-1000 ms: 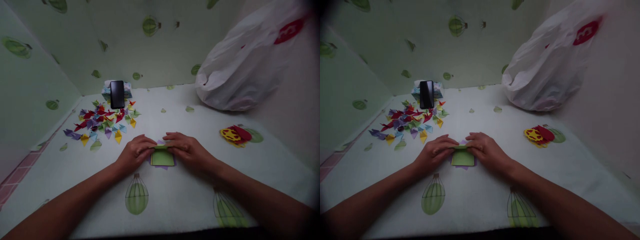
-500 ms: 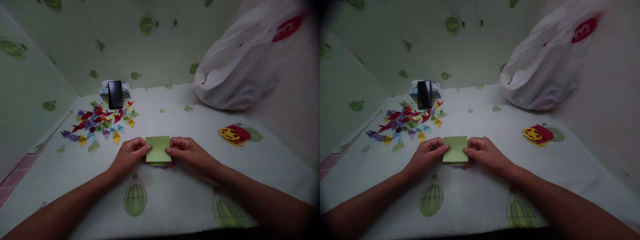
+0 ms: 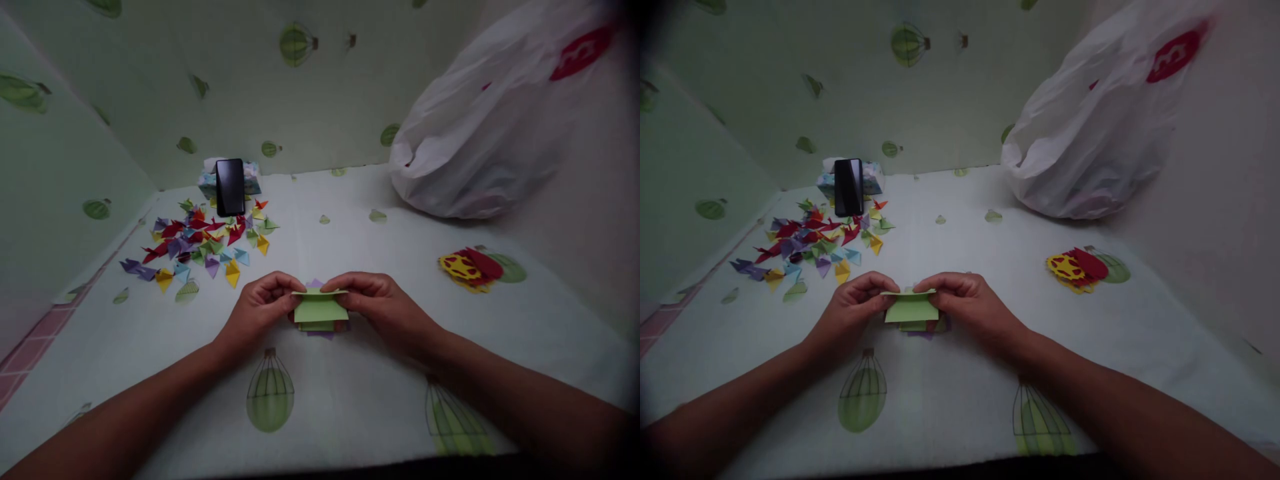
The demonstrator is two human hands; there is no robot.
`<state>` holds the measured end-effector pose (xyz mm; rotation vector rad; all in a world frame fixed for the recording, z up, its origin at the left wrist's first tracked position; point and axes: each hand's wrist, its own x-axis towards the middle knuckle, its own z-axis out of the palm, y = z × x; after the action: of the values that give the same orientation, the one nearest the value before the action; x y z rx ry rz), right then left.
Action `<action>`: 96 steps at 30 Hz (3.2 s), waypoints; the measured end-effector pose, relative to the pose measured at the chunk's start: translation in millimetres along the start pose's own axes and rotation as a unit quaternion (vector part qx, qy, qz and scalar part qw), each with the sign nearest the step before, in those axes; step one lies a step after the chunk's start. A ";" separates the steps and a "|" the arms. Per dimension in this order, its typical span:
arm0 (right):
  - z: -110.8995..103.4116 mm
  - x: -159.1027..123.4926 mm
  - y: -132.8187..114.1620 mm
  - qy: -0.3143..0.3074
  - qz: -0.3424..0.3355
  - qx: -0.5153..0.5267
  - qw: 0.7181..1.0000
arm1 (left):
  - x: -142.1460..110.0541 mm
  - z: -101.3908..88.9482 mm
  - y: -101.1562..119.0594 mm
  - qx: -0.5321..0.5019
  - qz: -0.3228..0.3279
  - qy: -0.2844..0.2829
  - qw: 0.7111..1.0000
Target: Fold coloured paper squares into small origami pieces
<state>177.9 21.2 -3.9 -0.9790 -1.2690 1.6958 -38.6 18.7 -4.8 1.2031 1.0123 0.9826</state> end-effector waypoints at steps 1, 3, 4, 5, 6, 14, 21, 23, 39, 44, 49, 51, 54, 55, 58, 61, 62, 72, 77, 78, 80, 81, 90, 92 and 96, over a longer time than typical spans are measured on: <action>0.2 0.0 -0.2 0.005 0.003 0.002 1.000 | -0.1 -0.6 -0.5 0.003 0.006 0.003 1.000; 0.8 0.0 -1.0 0.011 0.009 0.013 1.000 | -0.1 -1.9 -1.5 0.004 0.014 0.004 1.000; 1.2 -0.1 -1.6 0.013 0.010 0.019 1.000 | -0.2 -2.5 -1.9 0.005 0.018 0.003 1.000; 1.6 -0.2 -2.2 0.014 0.012 0.025 1.000 | -0.3 -2.9 -2.0 0.009 0.023 0.004 1.000; 2.0 -0.4 -2.8 0.015 0.014 0.030 0.999 | -0.5 -3.2 -1.9 0.014 0.027 0.004 1.000; 1.8 -1.7 -2.3 0.004 -0.003 0.019 1.000 | -2.0 -1.1 2.4 0.016 0.026 -0.001 1.000; -0.6 -3.8 -5.1 -0.004 -0.078 -0.106 0.991 | 0.3 -3.7 -0.1 -0.022 -0.009 -0.029 0.999; -0.6 -4.5 -7.8 -0.015 -0.091 -0.139 0.986 | 0.5 -3.7 0.8 -0.021 -0.007 -0.037 0.999; 1.7 -7.8 -9.2 -0.057 -0.164 -0.271 0.947 | -1.7 11.1 14.5 0.015 -0.105 -0.074 0.992; 0.5 -6.0 -5.5 -0.070 -0.140 -0.267 0.951 | -2.0 11.4 16.1 0.033 -0.108 -0.058 0.992; 1.4 -6.1 -3.1 -0.057 -0.128 -0.219 0.966 | -1.0 10.4 16.5 0.040 -0.109 -0.057 0.992; 1.7 -6.2 -3.8 -0.029 -0.125 -0.185 0.974 | -1.3 9.8 16.3 0.050 -0.101 -0.056 0.992; 2.1 -6.0 -6.8 -0.013 -0.113 -0.188 0.976 | -3.0 9.3 15.6 0.089 -0.072 -0.075 0.991; 2.5 -5.8 -7.9 -0.021 -0.100 -0.205 0.973 | -3.8 9.3 15.2 0.105 -0.061 -0.086 0.989; 4.7 -5.5 -9.6 -0.074 -0.047 -0.241 0.967 | -6.2 10.0 14.3 0.155 -0.039 -0.113 0.981; 7.4 -6.7 -8.2 -0.102 -0.005 -0.227 0.969 | -7.2 11.2 13.7 0.175 -0.036 -0.117 0.977; 8.0 -7.6 -7.4 -0.097 0.009 -0.214 0.972 | -7.0 11.5 13.6 0.158 -0.039 -0.112 0.980; 12.6 -11.3 2.9 0.036 0.030 0.054 0.997 | -5.7 15.4 7.4 -0.020 -0.044 -0.098 0.994; 16.4 -11.7 8.4 -0.021 0.048 0.088 0.995 | -7.7 15.1 6.3 0.002 -0.027 -0.087 0.996; 16.6 -12.0 9.2 -0.027 0.051 0.088 0.994 | -7.7 14.5 6.0 0.004 -0.026 -0.085 0.996; 16.8 -12.5 10.4 -0.031 0.053 0.081 0.995 | -7.6 13.2 5.3 0.005 -0.024 -0.081 0.996; 16.7 -12.6 10.8 -0.029 0.054 0.075 0.995 | -7.7 12.9 5.0 0.006 -0.023 -0.080 0.997; 17.1 -15.7 6.2 -0.037 0.044 -0.020 0.998 | -10.8 16.1 11.2 0.045 -0.008 -0.063 0.997; 17.4 -16.2 3.4 -0.042 0.036 -0.053 0.997 | -11.2 16.6 12.6 0.053 -0.010 -0.059 0.997; 17.0 -14.2 1.5 -0.025 0.019 -0.064 0.997 | -12.0 17.0 12.4 0.069 -0.025 -0.077 0.994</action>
<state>167.8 1.8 -0.1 -1.0473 -1.4153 1.6936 -26.0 4.1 9.9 1.3392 0.9948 0.7777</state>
